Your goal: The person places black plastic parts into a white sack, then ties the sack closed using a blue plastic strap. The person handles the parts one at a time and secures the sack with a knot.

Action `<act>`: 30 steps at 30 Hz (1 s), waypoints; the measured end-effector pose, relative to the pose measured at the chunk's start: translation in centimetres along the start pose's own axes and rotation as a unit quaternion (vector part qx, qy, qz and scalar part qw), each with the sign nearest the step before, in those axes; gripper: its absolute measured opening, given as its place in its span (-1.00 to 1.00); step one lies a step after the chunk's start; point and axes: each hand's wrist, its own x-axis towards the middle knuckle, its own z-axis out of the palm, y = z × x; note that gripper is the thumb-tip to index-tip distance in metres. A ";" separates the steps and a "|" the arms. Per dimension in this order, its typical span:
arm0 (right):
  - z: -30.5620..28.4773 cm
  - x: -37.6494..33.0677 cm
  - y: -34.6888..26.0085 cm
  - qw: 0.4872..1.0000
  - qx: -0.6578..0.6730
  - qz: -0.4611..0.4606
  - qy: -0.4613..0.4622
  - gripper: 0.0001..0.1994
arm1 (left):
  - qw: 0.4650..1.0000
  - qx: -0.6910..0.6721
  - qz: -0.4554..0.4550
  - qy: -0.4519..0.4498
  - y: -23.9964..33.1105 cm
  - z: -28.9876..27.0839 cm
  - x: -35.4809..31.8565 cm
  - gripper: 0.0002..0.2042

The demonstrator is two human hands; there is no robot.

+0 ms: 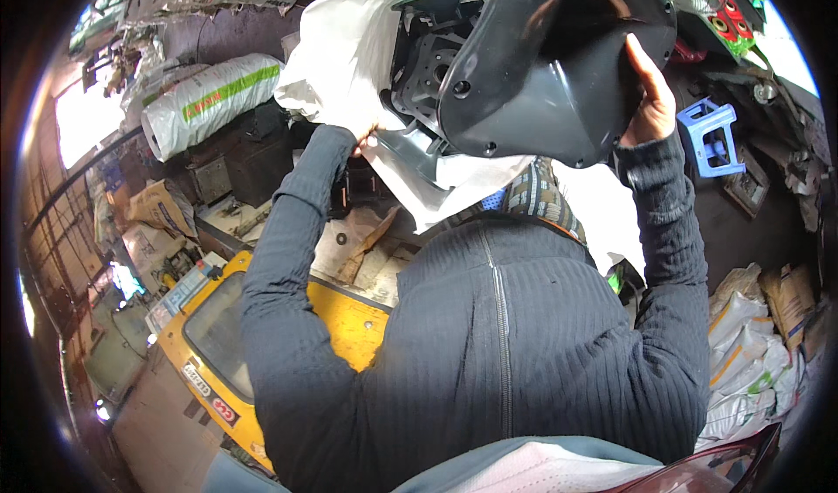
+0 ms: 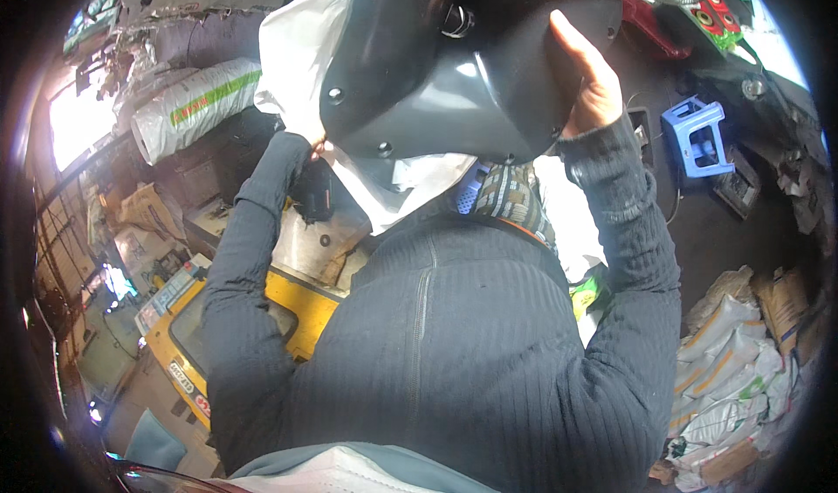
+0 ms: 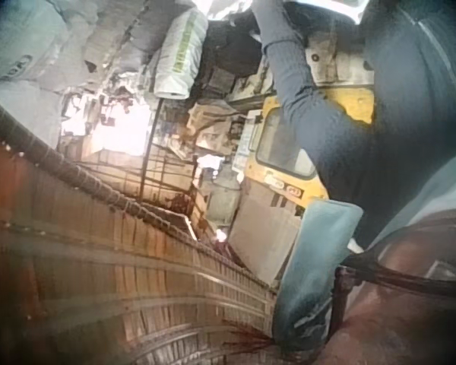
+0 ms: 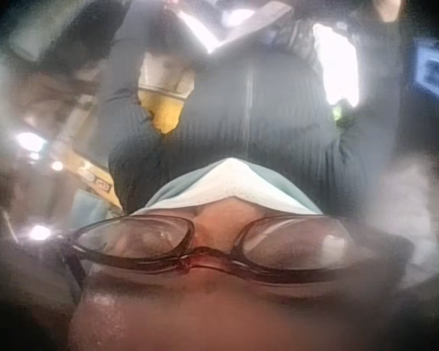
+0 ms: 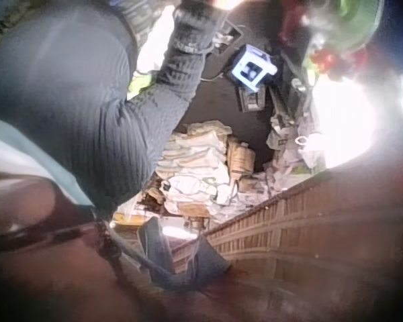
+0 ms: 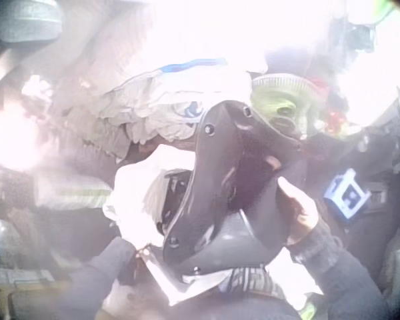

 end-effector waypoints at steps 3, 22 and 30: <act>1.6 -0.1 0.4 0.999 -0.023 -0.010 0.040 -0.74 | 0.987 -0.158 -0.016 -0.017 -1.5 2.3 -2.7 -0.81; 4.3 6.4 3.6 0.965 -0.255 0.017 0.053 -0.71 | 0.824 -0.558 -0.012 -0.095 -3.9 5.3 -10.9 -0.71; 1.6 8.4 3.0 0.913 -0.407 0.027 0.018 -0.70 | 0.848 -0.520 -0.042 -0.092 -3.9 9.9 -7.4 -0.72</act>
